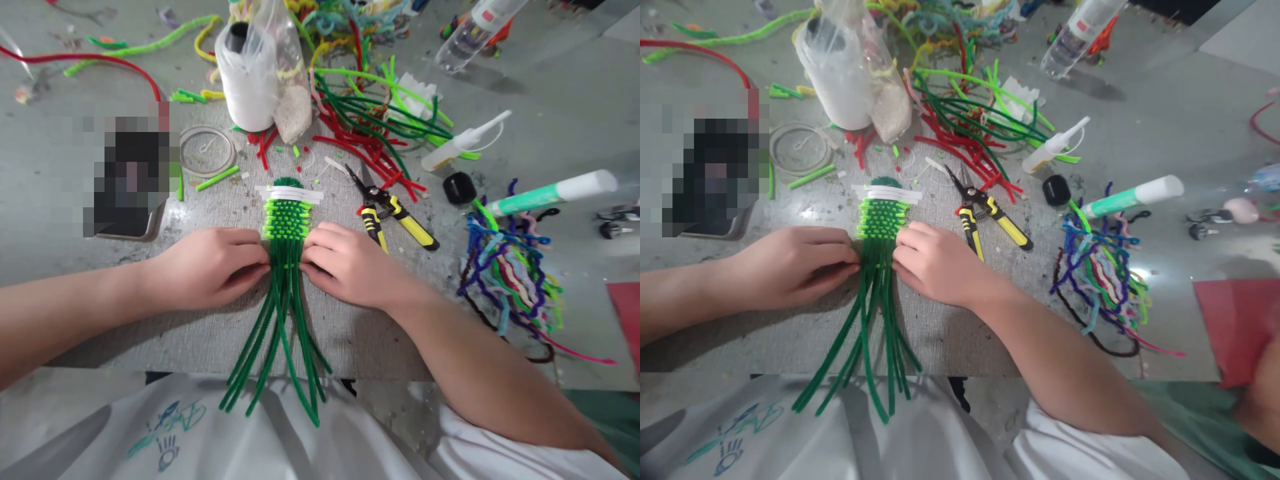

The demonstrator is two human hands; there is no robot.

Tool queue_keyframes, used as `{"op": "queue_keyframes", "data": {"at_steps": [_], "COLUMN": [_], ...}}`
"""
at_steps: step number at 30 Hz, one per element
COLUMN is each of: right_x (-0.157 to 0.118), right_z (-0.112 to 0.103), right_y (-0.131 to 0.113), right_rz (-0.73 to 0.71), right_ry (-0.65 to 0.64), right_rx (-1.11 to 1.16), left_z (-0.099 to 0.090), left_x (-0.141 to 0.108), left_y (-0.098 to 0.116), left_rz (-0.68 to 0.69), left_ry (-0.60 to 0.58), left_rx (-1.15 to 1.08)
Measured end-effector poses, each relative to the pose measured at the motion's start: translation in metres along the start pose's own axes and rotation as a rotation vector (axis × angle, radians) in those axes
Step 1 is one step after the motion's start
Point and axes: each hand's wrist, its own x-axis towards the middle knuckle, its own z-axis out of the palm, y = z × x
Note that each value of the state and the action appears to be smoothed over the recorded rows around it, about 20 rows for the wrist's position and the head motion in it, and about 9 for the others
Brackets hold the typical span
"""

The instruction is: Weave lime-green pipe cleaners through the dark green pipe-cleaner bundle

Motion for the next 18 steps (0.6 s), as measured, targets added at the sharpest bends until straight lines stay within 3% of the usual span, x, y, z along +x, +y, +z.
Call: {"op": "queue_keyframes", "data": {"at_steps": [7,18], "right_x": [0.0017,0.005], "right_z": [0.0003,0.0007], "right_y": [0.0034,0.0073], "right_rz": [-0.021,0.085], "right_ry": [-0.012,-0.042], "right_rx": [-0.109,-0.217], "left_z": [0.0058,0.0049], "left_x": [0.0014,0.0067], "left_y": [-0.0099,-0.0098], "left_rz": [0.11,0.043], "left_ry": [0.036,0.064], "left_rx": [0.222,0.326]}}
